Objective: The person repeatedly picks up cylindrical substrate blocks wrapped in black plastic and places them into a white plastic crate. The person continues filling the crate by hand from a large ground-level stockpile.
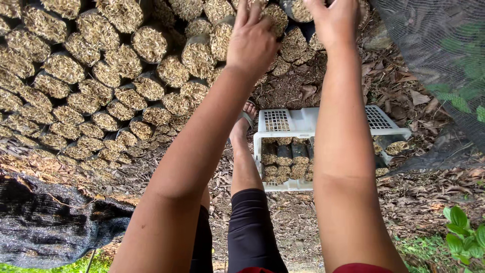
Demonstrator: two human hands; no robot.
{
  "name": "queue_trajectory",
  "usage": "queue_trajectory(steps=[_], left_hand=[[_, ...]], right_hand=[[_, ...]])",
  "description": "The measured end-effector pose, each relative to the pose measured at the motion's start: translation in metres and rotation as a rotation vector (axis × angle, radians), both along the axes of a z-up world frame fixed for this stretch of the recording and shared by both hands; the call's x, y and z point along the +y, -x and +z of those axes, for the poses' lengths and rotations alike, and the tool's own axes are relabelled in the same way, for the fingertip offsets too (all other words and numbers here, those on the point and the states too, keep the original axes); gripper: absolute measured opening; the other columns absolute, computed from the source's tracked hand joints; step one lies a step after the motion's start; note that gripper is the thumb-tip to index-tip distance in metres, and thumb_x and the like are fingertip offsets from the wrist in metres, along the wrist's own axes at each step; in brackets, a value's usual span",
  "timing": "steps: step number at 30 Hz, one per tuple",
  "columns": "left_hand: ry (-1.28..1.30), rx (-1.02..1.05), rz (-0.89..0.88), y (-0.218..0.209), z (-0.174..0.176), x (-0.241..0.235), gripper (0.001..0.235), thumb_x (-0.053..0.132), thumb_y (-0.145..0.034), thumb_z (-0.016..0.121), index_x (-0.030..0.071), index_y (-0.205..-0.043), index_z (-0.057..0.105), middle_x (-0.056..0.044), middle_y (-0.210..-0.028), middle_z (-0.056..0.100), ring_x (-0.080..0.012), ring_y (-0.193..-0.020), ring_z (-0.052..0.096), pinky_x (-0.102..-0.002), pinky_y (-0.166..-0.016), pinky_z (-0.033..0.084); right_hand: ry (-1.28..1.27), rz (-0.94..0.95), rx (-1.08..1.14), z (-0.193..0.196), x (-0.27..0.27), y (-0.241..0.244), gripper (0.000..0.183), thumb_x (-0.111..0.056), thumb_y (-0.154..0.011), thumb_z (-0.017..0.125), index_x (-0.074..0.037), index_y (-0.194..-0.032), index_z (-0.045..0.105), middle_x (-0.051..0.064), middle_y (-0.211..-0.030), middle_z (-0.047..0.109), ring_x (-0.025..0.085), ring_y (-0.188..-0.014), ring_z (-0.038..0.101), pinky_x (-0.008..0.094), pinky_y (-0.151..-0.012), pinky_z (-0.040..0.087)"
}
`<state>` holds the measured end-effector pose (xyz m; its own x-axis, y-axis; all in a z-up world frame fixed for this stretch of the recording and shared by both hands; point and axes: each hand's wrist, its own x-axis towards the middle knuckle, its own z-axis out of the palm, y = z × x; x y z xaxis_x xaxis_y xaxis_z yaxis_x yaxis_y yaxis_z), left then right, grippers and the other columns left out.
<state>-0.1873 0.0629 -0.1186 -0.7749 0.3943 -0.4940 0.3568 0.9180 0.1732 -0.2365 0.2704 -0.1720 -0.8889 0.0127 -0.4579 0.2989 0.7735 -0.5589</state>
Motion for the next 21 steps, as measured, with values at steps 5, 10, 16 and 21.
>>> queue_trajectory(steps=[5,10,16,21], left_hand=[[0.088,-0.254,0.027,0.008,0.007,-0.01,0.052,0.037,-0.11,0.043,0.01,-0.08,0.076,-0.009,-0.116,0.07,-0.0348,-0.144,0.037,-0.058,-0.123,0.002],[-0.223,0.011,0.199,0.008,0.0,0.007,0.027,0.021,-0.113,0.049,0.006,-0.12,0.07,-0.018,-0.135,0.063,-0.0344,-0.139,0.045,-0.055,-0.127,0.014],[-0.179,0.07,0.105,0.008,-0.009,0.023,0.046,0.013,-0.102,0.051,0.012,-0.147,0.056,-0.02,-0.155,0.042,-0.0378,-0.145,0.038,-0.059,-0.123,0.012],[-0.117,-0.045,0.074,0.013,-0.007,0.021,0.044,0.013,-0.104,0.048,0.018,-0.147,0.054,-0.019,-0.161,0.035,-0.0391,-0.146,0.034,-0.06,-0.123,0.009]], right_hand=[[-0.153,0.098,0.142,0.008,-0.023,-0.019,0.053,-0.036,-0.081,0.094,-0.011,-0.114,0.061,0.006,-0.11,0.073,0.029,-0.11,0.064,0.059,-0.109,0.03],[-0.115,0.106,0.262,0.005,-0.031,-0.024,0.05,-0.026,-0.087,0.093,-0.009,-0.119,0.058,0.008,-0.116,0.069,0.028,-0.113,0.065,0.056,-0.105,0.032],[-0.008,0.19,0.199,0.003,-0.014,-0.028,0.042,-0.017,-0.095,0.079,-0.005,-0.128,0.057,0.016,-0.125,0.068,0.031,-0.118,0.064,0.056,-0.109,0.031],[0.312,0.041,0.046,0.002,0.002,-0.005,0.034,-0.024,-0.112,0.053,-0.005,-0.14,0.055,0.017,-0.139,0.065,0.031,-0.13,0.064,0.044,-0.112,0.049]])
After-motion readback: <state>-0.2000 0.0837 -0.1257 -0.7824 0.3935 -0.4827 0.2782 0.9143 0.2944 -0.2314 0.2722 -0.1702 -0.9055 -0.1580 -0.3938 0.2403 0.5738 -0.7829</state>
